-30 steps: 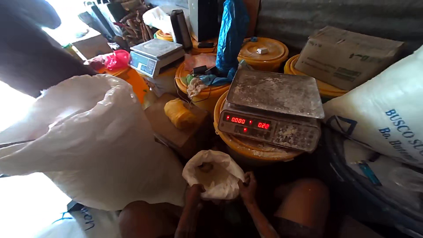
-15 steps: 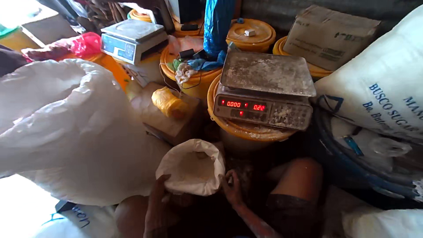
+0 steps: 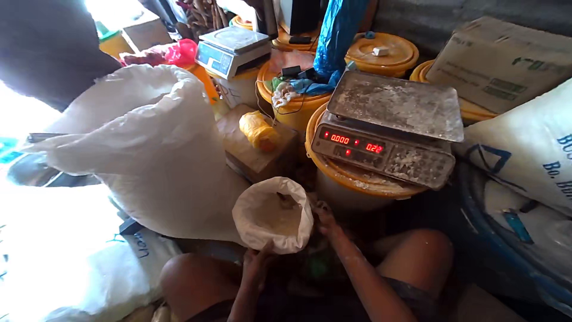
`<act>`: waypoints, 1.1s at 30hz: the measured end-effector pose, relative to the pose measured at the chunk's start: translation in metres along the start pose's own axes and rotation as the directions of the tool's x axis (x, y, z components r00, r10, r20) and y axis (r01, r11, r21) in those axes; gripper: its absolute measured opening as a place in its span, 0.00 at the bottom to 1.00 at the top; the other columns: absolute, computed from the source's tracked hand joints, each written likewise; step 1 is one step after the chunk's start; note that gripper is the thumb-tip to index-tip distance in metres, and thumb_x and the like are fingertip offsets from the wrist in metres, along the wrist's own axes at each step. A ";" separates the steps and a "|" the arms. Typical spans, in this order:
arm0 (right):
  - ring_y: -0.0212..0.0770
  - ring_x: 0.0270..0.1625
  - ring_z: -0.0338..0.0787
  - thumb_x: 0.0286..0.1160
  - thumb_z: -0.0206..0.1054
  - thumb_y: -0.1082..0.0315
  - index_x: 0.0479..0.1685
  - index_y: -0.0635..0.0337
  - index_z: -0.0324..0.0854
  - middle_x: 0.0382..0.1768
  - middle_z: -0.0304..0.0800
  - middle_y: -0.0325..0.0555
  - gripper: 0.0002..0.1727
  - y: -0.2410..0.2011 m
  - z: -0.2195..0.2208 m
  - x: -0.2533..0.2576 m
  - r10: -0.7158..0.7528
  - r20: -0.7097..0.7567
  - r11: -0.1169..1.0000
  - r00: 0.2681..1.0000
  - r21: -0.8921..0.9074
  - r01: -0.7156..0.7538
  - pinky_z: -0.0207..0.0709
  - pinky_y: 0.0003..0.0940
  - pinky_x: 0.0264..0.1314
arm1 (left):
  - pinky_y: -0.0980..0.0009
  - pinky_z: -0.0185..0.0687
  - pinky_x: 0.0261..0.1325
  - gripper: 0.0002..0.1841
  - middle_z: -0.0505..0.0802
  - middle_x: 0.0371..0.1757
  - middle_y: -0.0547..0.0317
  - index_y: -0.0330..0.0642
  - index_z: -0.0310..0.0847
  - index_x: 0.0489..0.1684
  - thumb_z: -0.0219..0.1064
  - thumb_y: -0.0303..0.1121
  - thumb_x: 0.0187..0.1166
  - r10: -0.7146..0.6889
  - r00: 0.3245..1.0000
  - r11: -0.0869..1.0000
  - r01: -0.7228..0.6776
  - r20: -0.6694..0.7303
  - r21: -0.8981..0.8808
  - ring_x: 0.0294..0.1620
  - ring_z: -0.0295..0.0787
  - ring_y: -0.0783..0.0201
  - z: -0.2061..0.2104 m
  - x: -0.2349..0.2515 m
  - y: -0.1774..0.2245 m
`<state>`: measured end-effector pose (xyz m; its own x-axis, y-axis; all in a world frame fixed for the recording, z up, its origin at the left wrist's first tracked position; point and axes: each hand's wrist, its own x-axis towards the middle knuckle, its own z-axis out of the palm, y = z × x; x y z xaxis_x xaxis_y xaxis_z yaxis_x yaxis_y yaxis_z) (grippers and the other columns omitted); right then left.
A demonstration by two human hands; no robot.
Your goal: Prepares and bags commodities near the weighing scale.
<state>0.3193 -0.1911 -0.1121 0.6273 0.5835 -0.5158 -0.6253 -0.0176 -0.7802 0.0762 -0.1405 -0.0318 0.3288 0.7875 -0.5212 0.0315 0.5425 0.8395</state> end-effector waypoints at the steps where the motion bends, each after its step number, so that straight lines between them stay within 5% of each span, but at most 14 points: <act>1: 0.40 0.35 0.83 0.74 0.70 0.77 0.56 0.66 0.71 0.38 0.81 0.50 0.16 -0.007 -0.001 -0.005 -0.095 -0.020 0.990 0.995 -0.108 0.092 0.83 0.38 0.37 | 0.58 0.95 0.43 0.18 0.94 0.46 0.41 0.27 0.73 0.66 0.68 0.26 0.82 0.020 0.998 1.000 -0.019 -0.056 0.016 0.40 0.96 0.53 0.001 -0.005 0.003; 4: 0.41 0.39 0.80 0.60 0.77 0.75 0.47 0.73 0.76 0.38 0.79 0.53 0.19 -0.025 0.001 -0.020 -0.436 0.051 0.784 0.898 -0.469 0.407 0.79 0.37 0.44 | 0.63 0.90 0.30 0.16 0.92 0.37 0.45 0.29 0.73 0.65 0.62 0.29 0.86 -0.015 0.973 1.000 0.019 -0.232 0.017 0.28 0.91 0.59 0.003 -0.020 0.015; 6: 0.50 0.44 0.84 0.52 0.77 0.71 0.39 0.75 0.79 0.40 0.84 0.61 0.18 -0.025 0.005 -0.031 -0.660 0.114 0.583 0.742 -0.545 0.602 0.79 0.45 0.48 | 0.74 0.79 0.17 0.08 0.85 0.21 0.57 0.35 0.72 0.55 0.57 0.28 0.87 -0.071 0.960 0.993 0.044 -0.272 -0.105 0.14 0.80 0.69 0.001 -0.028 0.026; 8: 0.52 0.42 0.86 0.50 0.75 0.70 0.36 0.75 0.80 0.37 0.85 0.62 0.17 -0.026 0.014 -0.042 -0.764 0.174 0.455 0.621 -0.537 0.711 0.80 0.47 0.47 | 0.80 0.73 0.13 0.08 0.81 0.13 0.62 0.40 0.73 0.42 0.50 0.30 0.89 -0.157 0.965 0.954 0.093 -0.209 -0.286 0.09 0.74 0.74 -0.008 -0.035 0.040; 10: 0.52 0.41 0.86 0.51 0.74 0.70 0.36 0.75 0.80 0.37 0.85 0.62 0.17 -0.026 0.020 -0.051 -0.778 0.229 0.398 0.585 -0.541 0.741 0.81 0.47 0.46 | 0.79 0.77 0.16 0.11 0.84 0.15 0.61 0.40 0.75 0.43 0.49 0.35 0.92 -0.178 0.971 0.933 0.116 -0.158 -0.340 0.11 0.78 0.72 -0.018 -0.042 0.043; 12: 0.57 0.43 0.87 0.55 0.76 0.70 0.40 0.76 0.80 0.39 0.86 0.65 0.18 -0.035 0.023 -0.056 -0.750 0.263 0.376 0.607 -0.585 0.718 0.82 0.53 0.48 | 0.75 0.80 0.20 0.10 0.84 0.20 0.59 0.38 0.74 0.49 0.54 0.37 0.92 -0.094 0.974 0.972 0.045 -0.207 -0.229 0.15 0.80 0.70 -0.017 -0.048 0.041; 15: 0.57 0.39 0.87 0.56 0.77 0.71 0.42 0.74 0.80 0.37 0.86 0.63 0.18 -0.049 0.032 -0.051 -0.726 0.262 0.385 0.635 -0.610 0.692 0.82 0.57 0.42 | 0.64 0.84 0.31 0.16 0.86 0.30 0.51 0.30 0.74 0.57 0.69 0.33 0.82 0.259 0.917 0.944 -0.174 -0.303 0.281 0.26 0.84 0.62 -0.003 -0.061 0.024; 17: 0.54 0.38 0.85 0.57 0.77 0.68 0.41 0.73 0.79 0.37 0.84 0.60 0.19 -0.056 0.037 -0.042 -0.717 0.306 0.390 0.626 -0.568 0.725 0.81 0.52 0.41 | 0.56 0.89 0.49 0.32 0.90 0.44 0.47 0.29 0.72 0.67 0.79 0.38 0.68 0.555 0.813 0.687 -0.325 -0.179 0.650 0.43 0.90 0.56 0.007 -0.070 0.003; 19: 0.51 0.40 0.86 0.63 0.76 0.62 0.41 0.71 0.80 0.39 0.86 0.58 0.19 -0.063 0.039 -0.038 -0.693 0.388 0.367 0.607 -0.534 0.761 0.83 0.50 0.44 | 0.49 0.82 0.68 0.44 0.88 0.62 0.37 0.26 0.71 0.74 0.84 0.46 0.60 0.745 0.666 0.325 -0.403 0.031 0.855 0.64 0.86 0.44 0.011 -0.067 -0.019; 21: 0.49 0.42 0.89 0.71 0.72 0.60 0.47 0.71 0.81 0.42 0.88 0.58 0.19 -0.073 0.041 -0.041 -0.632 0.471 0.349 0.615 -0.536 0.769 0.85 0.49 0.46 | 0.41 0.78 0.69 0.43 0.85 0.66 0.33 0.33 0.77 0.73 0.84 0.46 0.53 0.833 0.523 0.068 -0.419 0.179 0.906 0.67 0.82 0.35 0.007 -0.051 -0.031; 23: 0.48 0.48 0.90 0.76 0.66 0.66 0.54 0.73 0.80 0.47 0.89 0.59 0.17 -0.080 0.035 -0.046 -0.560 0.530 0.361 0.637 -0.535 0.764 0.85 0.45 0.54 | 0.39 0.78 0.65 0.34 0.86 0.63 0.33 0.43 0.85 0.67 0.81 0.44 0.56 0.854 0.445 -0.069 -0.418 0.270 0.906 0.63 0.83 0.33 0.002 -0.036 -0.032; 27: 0.48 0.55 0.91 0.59 0.70 0.76 0.60 0.73 0.79 0.54 0.90 0.58 0.24 -0.081 0.009 -0.033 -0.471 0.675 0.313 0.568 -0.473 0.823 0.86 0.44 0.60 | 0.37 0.76 0.66 0.10 0.88 0.59 0.36 0.49 0.94 0.42 0.71 0.41 0.73 0.832 0.425 -0.132 -0.473 0.357 0.871 0.63 0.82 0.33 -0.005 -0.021 -0.005; 30: 0.57 0.69 0.87 0.61 0.76 0.69 0.67 0.66 0.82 0.67 0.86 0.63 0.28 -0.075 -0.001 -0.023 -0.379 0.750 0.168 0.542 -0.520 0.837 0.81 0.52 0.71 | 0.37 0.71 0.70 0.13 0.92 0.58 0.47 0.47 0.94 0.36 0.68 0.45 0.78 0.764 0.493 -0.104 -0.544 0.418 0.832 0.66 0.84 0.41 -0.018 -0.009 0.031; 33: 0.58 0.69 0.87 0.67 0.73 0.66 0.65 0.58 0.85 0.67 0.85 0.63 0.23 -0.066 0.001 -0.013 -0.399 0.791 0.016 0.464 -0.500 0.866 0.82 0.53 0.70 | 0.40 0.77 0.65 0.17 0.95 0.40 0.50 0.37 0.93 0.37 0.64 0.41 0.83 0.657 0.608 0.012 -0.600 0.446 0.800 0.48 0.93 0.52 -0.027 -0.001 0.056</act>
<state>0.3517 -0.1970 -0.0534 0.1736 0.9199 0.3515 0.7655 0.0985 -0.6359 0.0524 -0.1036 0.0117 0.6416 0.7046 0.3030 0.5579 -0.6999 0.4460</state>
